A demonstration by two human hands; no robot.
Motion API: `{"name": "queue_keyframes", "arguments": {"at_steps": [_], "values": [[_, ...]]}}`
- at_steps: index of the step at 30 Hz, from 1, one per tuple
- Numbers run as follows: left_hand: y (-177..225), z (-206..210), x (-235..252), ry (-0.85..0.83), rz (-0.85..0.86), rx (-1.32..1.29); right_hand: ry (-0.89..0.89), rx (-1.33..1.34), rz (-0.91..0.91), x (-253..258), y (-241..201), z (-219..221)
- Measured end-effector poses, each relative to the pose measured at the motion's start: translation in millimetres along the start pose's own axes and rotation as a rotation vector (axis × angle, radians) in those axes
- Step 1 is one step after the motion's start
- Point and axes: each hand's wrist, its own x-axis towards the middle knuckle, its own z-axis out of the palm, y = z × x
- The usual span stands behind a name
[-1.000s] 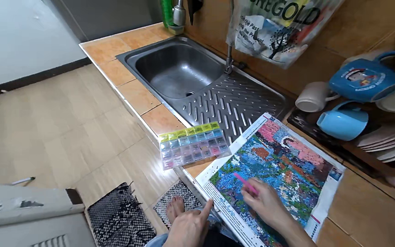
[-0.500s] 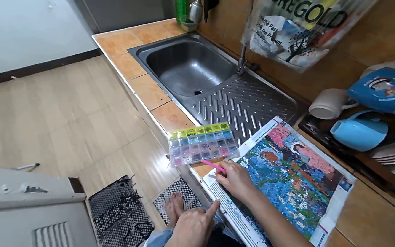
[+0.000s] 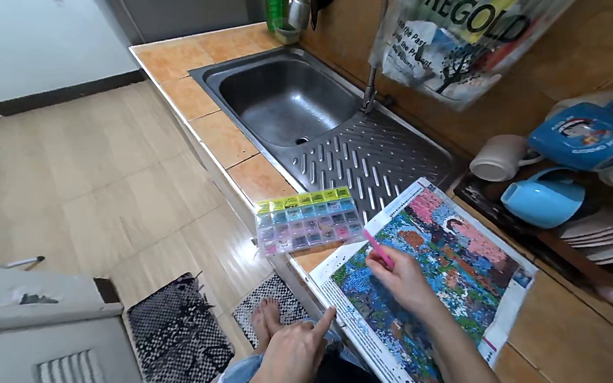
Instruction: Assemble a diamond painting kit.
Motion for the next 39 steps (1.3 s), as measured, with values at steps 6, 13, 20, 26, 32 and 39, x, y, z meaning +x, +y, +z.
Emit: {"name": "queue_keyframes", "arguments": {"at_steps": [6, 13, 20, 26, 32, 39], "values": [[1.8, 1.1, -0.8, 0.008, 0.006, -0.005, 0.065, 0.675, 0.275, -32.9, 25.8, -26.8], [0.1, 8.1, -2.1, 0.095, 0.054, 0.028, 0.056, 1.017, 0.391, -48.7, 39.8, -30.4], [-4.8, 16.2, -3.9, 0.25, 0.151, 0.048, 0.178, 0.97, 0.37, -62.9, 62.4, -36.2], [-9.1, 24.3, -1.7, 0.594, 0.294, 0.078, 0.203, 0.924, 0.332, -76.2, 71.9, -37.2], [-12.2, 23.2, 2.2, 0.688, 0.395, 0.145, 0.164, 0.846, 0.297, -77.2, 65.6, -32.7], [37.7, -94.0, -37.9, 0.678, 0.597, -0.323, 0.179, 0.716, 0.252, -73.4, 57.1, -40.4]]}}
